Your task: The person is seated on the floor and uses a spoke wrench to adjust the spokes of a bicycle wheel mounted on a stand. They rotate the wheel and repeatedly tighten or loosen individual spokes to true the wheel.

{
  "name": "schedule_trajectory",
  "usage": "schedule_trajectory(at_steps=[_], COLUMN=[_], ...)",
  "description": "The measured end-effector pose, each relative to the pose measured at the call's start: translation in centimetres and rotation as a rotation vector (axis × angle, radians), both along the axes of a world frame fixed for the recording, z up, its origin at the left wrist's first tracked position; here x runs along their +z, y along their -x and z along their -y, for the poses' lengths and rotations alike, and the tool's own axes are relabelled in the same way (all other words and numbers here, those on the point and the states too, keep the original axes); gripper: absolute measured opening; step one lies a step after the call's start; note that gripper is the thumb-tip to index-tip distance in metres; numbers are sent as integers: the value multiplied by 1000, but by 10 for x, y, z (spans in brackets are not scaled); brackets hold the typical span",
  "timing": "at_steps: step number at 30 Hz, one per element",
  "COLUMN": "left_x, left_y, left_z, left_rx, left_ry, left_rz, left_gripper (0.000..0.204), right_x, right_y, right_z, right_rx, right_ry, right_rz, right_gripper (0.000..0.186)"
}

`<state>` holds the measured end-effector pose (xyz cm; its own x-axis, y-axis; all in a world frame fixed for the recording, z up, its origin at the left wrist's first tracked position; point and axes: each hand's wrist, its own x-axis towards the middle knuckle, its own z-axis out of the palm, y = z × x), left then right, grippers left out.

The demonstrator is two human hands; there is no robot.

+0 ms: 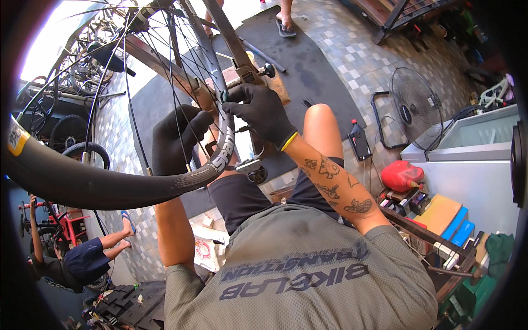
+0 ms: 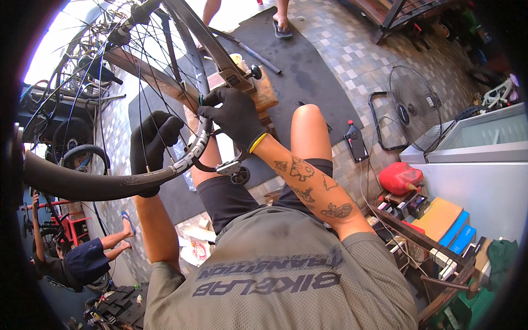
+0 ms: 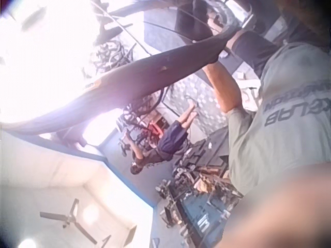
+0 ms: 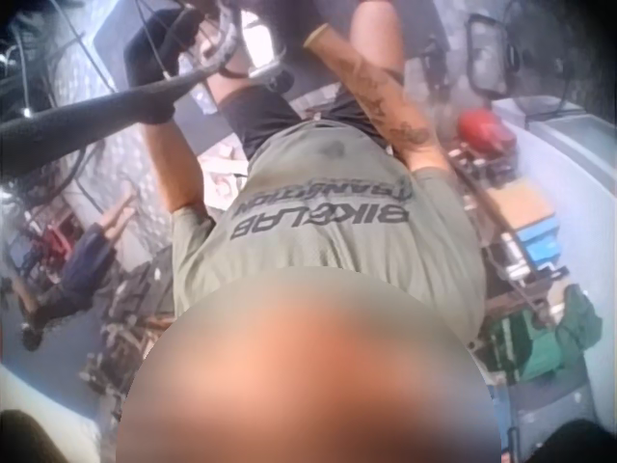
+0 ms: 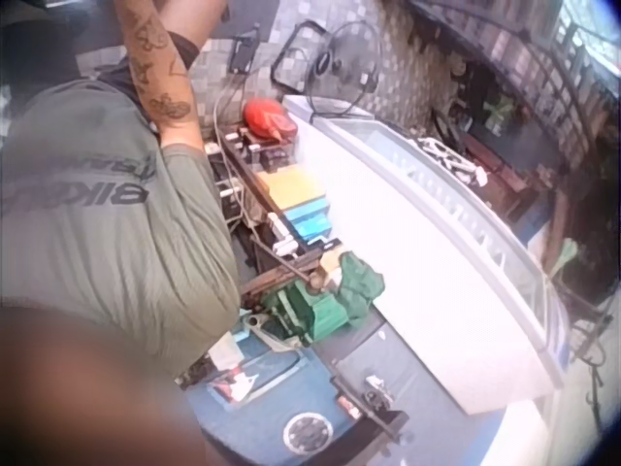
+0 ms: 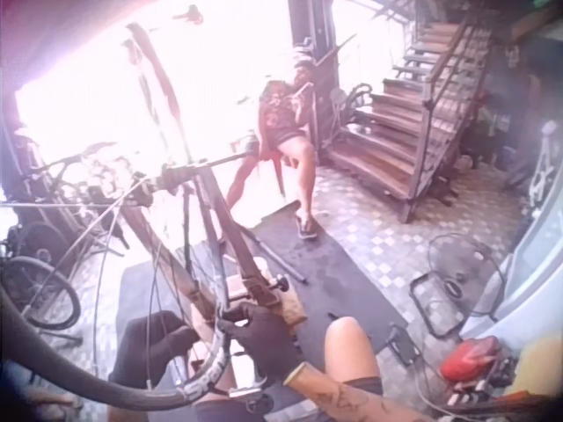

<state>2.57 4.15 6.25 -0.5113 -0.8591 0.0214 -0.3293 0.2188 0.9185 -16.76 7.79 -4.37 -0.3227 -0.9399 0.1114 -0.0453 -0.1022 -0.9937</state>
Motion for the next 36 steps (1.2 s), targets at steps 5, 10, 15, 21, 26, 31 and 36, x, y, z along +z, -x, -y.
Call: schedule_trajectory(at_steps=[5, 10, 15, 21, 26, 31, 36], left_x=[1, -12, -51, -87, -102, -98, -87], left_y=[-2, -10, -10, -9, 0, 18, 23], left_z=[0, 8, 33, 61, 69, 57, 38], left_rx=[-5, -20, 68, -241, -252, -140, 47], left_ry=[12, 48, 28, -116, -141, -86, 146], left_rz=[12, -13, -263, -67, -173, -274, -116], left_gripper=[25, 24, 31, 35, 23, 25, 36], right_x=[2, 6, 12, 19, 22, 9, -7], right_y=[-3, -6, -6, -8, -11, -16, 0], right_z=[1, -1, -2, -2, -5, 2, 16], right_rx=[79, 59, 85, 78, 5, 6, 290], right_ry=[-25, 30, 20, 59, 48, 146, 90], right_rz=[72, -84, -224, -238, -237, -233, 10], right_gripper=[27, 26, 21, 22, 31, 30, 32])
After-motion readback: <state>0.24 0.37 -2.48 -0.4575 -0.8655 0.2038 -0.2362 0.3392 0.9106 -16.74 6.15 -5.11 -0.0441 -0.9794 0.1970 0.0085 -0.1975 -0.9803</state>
